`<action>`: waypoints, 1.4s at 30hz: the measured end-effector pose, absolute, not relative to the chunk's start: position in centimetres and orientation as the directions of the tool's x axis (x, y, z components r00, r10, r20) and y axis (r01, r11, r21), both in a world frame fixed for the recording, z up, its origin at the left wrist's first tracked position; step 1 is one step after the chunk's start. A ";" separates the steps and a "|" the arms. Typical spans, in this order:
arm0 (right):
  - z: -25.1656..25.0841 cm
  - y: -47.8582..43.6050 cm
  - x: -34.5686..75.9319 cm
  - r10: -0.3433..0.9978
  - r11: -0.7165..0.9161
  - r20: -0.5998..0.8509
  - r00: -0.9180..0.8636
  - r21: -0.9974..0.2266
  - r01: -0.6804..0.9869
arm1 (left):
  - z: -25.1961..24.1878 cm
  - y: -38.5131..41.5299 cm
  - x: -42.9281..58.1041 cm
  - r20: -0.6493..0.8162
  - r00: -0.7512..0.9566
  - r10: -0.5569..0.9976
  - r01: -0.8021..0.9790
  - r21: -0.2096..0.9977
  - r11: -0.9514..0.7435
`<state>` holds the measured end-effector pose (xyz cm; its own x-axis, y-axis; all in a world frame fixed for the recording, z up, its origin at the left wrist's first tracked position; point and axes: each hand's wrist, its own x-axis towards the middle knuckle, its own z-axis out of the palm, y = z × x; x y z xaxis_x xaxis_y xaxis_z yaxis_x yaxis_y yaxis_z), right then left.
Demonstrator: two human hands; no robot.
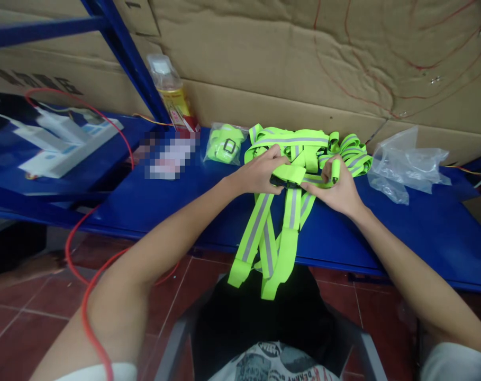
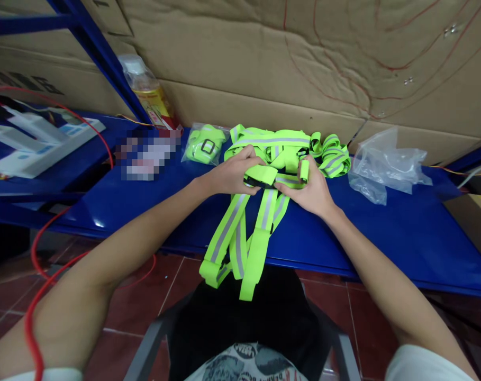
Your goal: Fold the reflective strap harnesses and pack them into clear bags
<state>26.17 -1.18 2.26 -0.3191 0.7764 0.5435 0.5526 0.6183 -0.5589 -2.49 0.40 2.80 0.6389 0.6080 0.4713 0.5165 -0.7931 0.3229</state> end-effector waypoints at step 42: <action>4.8 -0.5 28.6 0.791 0.604 0.267 -0.551 -0.486 0.632 | 3.1 0.1 -2.2 0.461 0.743 0.485 0.478 0.143 -0.867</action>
